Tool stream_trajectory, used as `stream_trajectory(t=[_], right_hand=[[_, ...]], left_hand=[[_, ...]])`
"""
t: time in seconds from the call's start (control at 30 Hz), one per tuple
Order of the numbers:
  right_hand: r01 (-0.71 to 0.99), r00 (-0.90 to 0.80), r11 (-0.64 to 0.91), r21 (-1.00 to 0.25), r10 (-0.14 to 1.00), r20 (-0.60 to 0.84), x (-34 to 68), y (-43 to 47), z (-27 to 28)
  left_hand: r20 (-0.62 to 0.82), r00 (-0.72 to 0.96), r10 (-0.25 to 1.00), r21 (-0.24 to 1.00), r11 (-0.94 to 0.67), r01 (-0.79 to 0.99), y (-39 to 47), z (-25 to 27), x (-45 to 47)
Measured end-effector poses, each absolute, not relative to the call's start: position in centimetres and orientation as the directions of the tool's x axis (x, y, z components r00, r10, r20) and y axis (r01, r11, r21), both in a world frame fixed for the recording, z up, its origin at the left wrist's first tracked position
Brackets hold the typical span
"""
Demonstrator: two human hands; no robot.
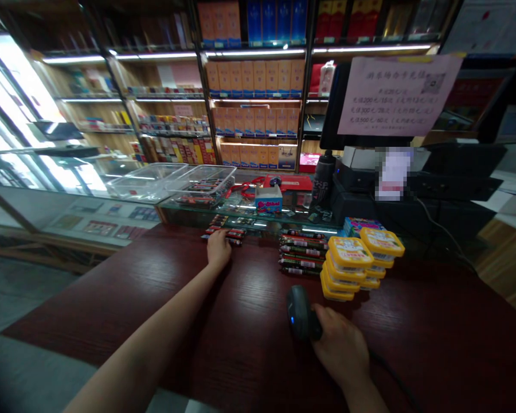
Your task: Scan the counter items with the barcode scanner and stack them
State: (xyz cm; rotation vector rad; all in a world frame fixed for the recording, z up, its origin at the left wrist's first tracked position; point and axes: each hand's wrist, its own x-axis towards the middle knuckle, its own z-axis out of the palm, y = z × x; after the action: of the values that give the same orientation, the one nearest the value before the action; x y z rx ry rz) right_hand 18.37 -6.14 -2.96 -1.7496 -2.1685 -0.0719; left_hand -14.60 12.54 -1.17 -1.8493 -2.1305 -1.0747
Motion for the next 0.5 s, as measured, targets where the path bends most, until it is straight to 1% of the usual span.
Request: stream_trajectory(t=[0.1,0.17,0.23,0.37,0.43,0.5], right_hand=[[0.962,-0.161,0.216,-0.168,0.943,0.291,18.3,-6.2,-2.9],[0.965,-0.154,0.206,-0.164,0.947,0.281,18.2,-6.2,-2.7],[0.965,-0.153,0.203,-0.165,0.951,0.270,18.1,-6.2,-2.5],[0.969,-0.143,0.188,-0.159,0.955,0.261,17.9,-6.3,-2.2],[0.969,-0.137,0.186,-0.163,0.953,0.271,17.9,-6.4,-2.1],[0.966,-0.135,0.189,-0.175,0.950,0.281,17.9,-6.4,-2.0]], left_hand=[[0.444,-0.251,0.860,0.357,0.088,0.930,12.0,-0.9,-17.8],[0.395,-0.186,0.899,0.292,0.069,0.954,11.6,-0.8,-19.2],[0.381,-0.138,0.914,0.223,0.053,0.973,11.1,-0.6,-19.9],[0.345,-0.119,0.931,0.078,0.098,0.992,10.1,0.4,-20.4],[0.330,-0.099,0.939,0.047,0.089,0.995,9.6,0.9,-20.4],[0.334,-0.071,0.940,0.050,0.058,0.997,9.0,1.2,-20.2]])
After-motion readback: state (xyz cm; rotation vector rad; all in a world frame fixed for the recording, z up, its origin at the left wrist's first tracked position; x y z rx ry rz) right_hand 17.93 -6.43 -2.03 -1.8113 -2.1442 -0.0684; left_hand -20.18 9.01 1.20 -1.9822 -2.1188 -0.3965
